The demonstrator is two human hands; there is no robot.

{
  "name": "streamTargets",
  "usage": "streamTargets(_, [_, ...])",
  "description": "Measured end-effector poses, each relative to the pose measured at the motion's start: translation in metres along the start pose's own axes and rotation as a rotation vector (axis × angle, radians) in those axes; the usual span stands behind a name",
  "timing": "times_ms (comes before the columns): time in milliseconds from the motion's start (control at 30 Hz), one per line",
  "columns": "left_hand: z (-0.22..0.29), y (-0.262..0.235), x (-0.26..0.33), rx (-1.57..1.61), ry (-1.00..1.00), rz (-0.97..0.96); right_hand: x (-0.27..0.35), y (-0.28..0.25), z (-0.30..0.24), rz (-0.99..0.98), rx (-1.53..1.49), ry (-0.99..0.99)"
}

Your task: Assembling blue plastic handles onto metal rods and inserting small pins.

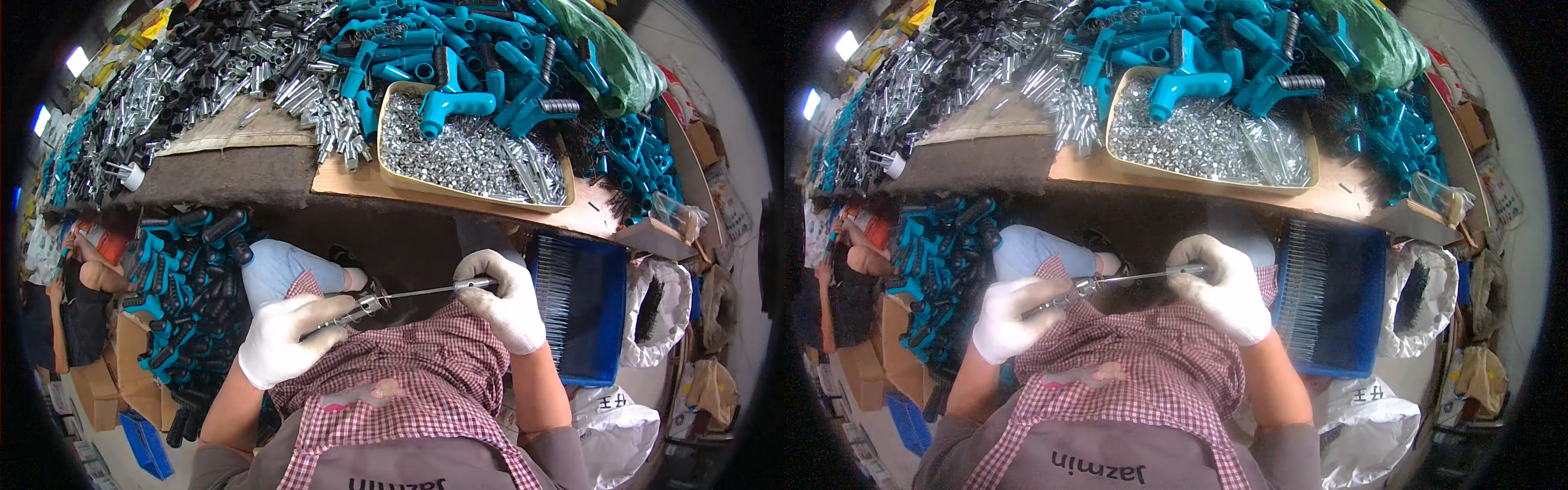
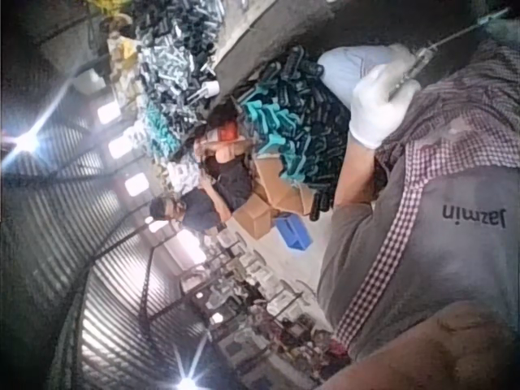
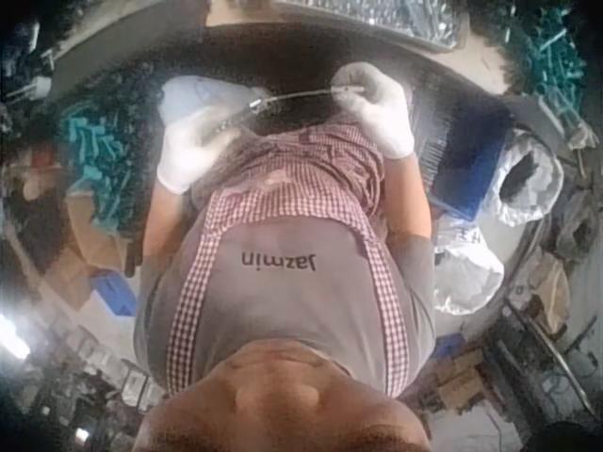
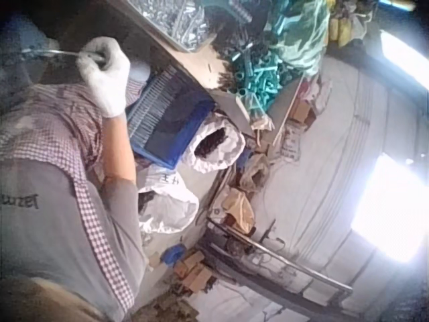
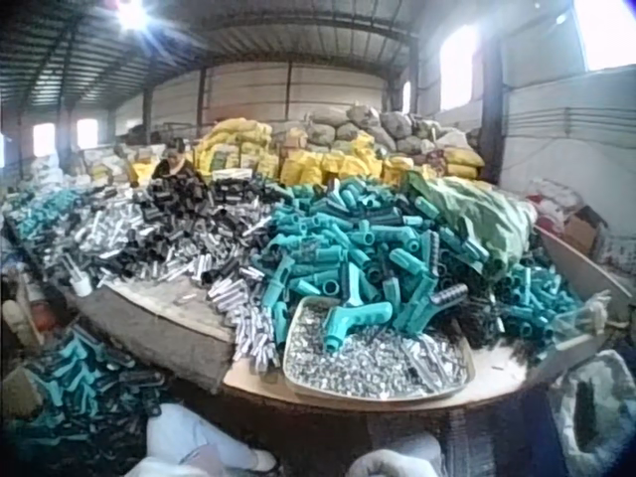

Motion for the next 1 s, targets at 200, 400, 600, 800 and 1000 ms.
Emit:
streamTargets(200, [-0.001, 0.004, -0.002, 0.052, -0.051, -0.060, 0.000, 0.004, -0.004, -0.050, 0.012, 0.001])
streamTargets(400, [0.000, 0.016, -0.006, 0.147, -0.076, -0.066, -0.002, 0.045, -0.014, -0.187, 0.080, -0.031])
streamTargets(600, [-0.012, 0.022, -0.004, 0.247, -0.194, -0.100, 0.001, 0.068, -0.002, -0.262, -0.034, -0.183])
streamTargets(800, [-0.018, 0.026, 0.001, 0.271, -0.237, -0.051, 0.004, 0.071, 0.018, -0.213, -0.306, -0.095])
streamTargets(1000, [-0.013, 0.032, -0.003, 0.221, -0.180, -0.068, 0.010, 0.080, 0.032, -0.188, -0.535, 0.006])
Point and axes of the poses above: each hand's wrist, its own x-axis away from the middle knuckle, its own y-axis out of the palm, z = x × y, the point moved 8 cm from there along -x, towards the middle knuckle, and after that the axes turned 10 degrees about x, right-handed, at the moved point
